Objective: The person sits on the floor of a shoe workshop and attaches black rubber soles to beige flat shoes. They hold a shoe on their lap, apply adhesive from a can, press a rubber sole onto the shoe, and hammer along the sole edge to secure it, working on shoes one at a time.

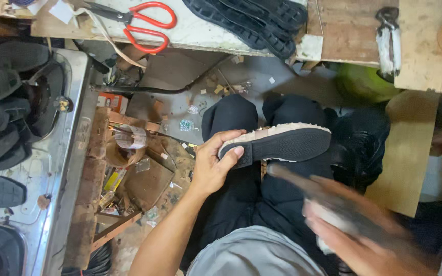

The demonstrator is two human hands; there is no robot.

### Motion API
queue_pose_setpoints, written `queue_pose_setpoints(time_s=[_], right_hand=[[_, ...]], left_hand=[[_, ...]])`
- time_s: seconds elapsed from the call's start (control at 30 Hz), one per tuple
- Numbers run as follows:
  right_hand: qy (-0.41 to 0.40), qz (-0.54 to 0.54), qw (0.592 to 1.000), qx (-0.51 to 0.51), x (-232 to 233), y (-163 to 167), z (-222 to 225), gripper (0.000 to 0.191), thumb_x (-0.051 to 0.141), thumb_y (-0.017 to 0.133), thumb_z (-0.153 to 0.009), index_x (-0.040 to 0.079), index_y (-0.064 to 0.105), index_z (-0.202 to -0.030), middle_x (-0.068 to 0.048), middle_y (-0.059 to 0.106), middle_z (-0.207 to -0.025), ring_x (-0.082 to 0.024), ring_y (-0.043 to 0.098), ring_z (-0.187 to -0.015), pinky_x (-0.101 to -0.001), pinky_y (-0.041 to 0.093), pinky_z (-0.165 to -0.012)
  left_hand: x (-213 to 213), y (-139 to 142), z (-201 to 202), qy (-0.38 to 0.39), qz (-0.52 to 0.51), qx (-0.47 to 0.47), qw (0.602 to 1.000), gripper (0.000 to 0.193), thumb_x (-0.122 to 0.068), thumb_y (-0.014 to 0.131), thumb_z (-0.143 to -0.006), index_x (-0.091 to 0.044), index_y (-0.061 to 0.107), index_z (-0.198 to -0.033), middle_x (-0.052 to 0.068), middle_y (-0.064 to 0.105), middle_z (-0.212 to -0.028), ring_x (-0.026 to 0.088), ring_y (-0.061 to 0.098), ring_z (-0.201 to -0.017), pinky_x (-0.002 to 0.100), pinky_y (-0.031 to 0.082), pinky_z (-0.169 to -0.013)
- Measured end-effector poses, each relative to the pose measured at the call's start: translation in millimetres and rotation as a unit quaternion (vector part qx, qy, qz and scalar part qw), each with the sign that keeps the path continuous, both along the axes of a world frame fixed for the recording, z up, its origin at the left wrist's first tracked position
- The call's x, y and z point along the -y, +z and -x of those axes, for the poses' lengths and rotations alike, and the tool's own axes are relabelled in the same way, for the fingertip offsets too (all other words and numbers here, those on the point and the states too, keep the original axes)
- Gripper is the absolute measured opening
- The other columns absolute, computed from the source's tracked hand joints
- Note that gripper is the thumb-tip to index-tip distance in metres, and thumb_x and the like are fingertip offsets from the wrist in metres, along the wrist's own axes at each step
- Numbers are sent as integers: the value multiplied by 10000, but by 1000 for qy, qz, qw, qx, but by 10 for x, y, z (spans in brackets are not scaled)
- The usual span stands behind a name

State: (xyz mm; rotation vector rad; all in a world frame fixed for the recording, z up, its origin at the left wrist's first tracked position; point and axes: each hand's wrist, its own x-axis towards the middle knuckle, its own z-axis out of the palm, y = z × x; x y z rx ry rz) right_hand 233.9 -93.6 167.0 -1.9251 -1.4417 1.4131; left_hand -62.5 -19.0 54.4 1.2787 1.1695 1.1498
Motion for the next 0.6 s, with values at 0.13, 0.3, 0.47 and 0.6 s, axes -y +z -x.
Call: queue_pose_setpoints(time_s=[0.13,0.3,0.47,0.6], right_hand=[[94,-383,855,-338,-90,90,10,430,252,752,-860,108,640,-1250,-71,728,-843,-202,728,-708,-335,564,-635],[206,-334,898,197,-479,-480,614,294,247,742,-892,22,685,-1073,-77,706,-761,-194,698,-645,-337,547,-561],[88,-197,975,60,-219,-160,115,277,218,754,-881,18,716,-1070,-110,722,-748,-214,713,-616,-355,559,-556],[140,-358,880,-279,-280,334,157,336,236,757,-856,28,712,-1116,-120,732,-730,-217,718,-597,-353,558,-553]], left_hand=[[-57,45,7,20,12,12,1000,336,-159,677,-919,-9,702,-1219,114,766,-1200,186,726,-1094,312,551,-973],[-84,69,-47,30,-10,-17,999,328,-151,686,-891,-17,712,-1190,102,778,-1149,177,741,-1049,301,555,-941],[-76,59,-91,34,17,-40,998,313,-166,705,-890,-28,733,-1170,91,788,-1061,162,737,-964,291,565,-874],[-80,31,-79,48,36,16,998,313,-171,691,-916,-7,717,-1182,82,780,-1100,128,716,-1007,278,556,-906]])
